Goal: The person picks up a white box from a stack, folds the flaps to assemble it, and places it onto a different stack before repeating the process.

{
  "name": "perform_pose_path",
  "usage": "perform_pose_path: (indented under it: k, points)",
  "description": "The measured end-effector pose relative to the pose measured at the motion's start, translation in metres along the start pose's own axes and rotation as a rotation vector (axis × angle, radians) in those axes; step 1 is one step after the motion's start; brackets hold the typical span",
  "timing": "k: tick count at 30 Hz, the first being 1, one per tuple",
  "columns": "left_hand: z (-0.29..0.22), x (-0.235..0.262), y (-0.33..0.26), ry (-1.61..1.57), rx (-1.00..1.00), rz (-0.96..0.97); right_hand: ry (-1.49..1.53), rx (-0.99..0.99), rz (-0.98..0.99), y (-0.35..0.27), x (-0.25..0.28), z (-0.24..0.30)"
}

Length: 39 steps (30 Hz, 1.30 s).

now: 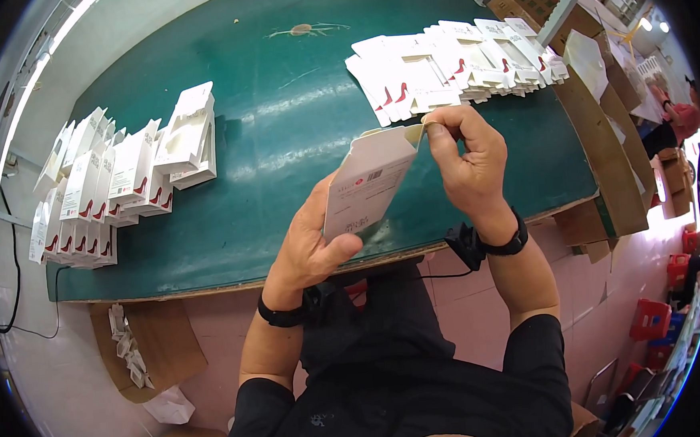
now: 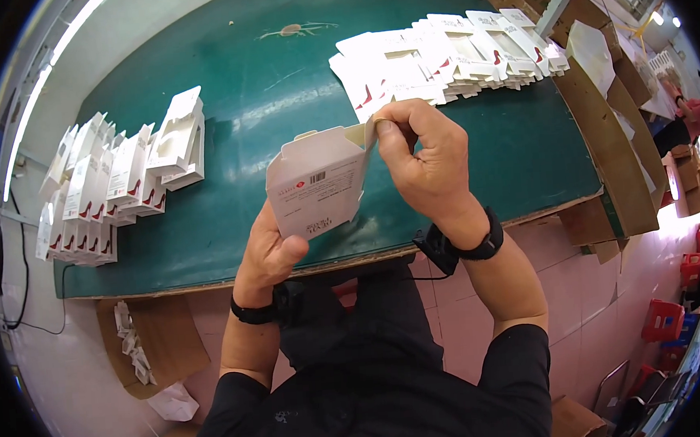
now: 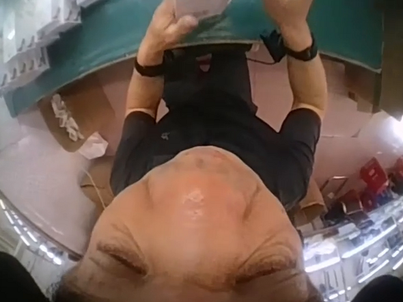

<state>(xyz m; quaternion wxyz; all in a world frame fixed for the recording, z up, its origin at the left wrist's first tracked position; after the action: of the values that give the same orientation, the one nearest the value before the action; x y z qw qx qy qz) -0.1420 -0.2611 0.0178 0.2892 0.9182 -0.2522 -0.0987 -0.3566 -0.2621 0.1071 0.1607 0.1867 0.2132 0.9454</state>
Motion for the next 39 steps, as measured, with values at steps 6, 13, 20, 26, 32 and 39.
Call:
perform_pose_path:
  k: [6, 13, 20, 26, 32, 39]
  points:
    - [0.023, 0.011, -0.011, -0.032, 0.213, -0.123, 0.104, -0.030, 0.128, -0.001, -0.013, -0.013]
    - [0.022, 0.013, 0.002, 0.089, 0.018, -0.166, 0.347, -0.246, 0.343, -0.037, -0.067, -0.025]
    - [0.008, 0.019, 0.004, 0.181, -0.061, -0.232, 0.321, -0.252, 0.356, -0.046, -0.077, -0.020]
    - [-0.022, 0.038, 0.010, 0.106, -0.158, -0.290, 0.343, -0.290, 0.373, -0.043, -0.074, -0.033]
    - [-0.028, 0.033, 0.019, 0.141, -0.106, -0.144, 0.322, -0.251, 0.381, -0.042, -0.070, -0.026]
    - [-0.031, 0.028, 0.021, 0.090, -0.057, -0.087, 0.238, -0.073, 0.369, -0.026, -0.047, -0.002]
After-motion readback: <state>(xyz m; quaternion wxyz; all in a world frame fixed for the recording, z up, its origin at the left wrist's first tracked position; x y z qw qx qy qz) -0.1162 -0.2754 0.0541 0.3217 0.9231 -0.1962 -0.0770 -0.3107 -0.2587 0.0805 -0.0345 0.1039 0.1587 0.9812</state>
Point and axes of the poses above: each hand's wrist, its own y-axis towards the middle knuckle, its own x-axis out of the back of the hand, z = x × y, the point moved 10 cm from there along y, towards the middle knuckle, and after that the axes turned 15 degrees about -x, right-handed, at the moved point
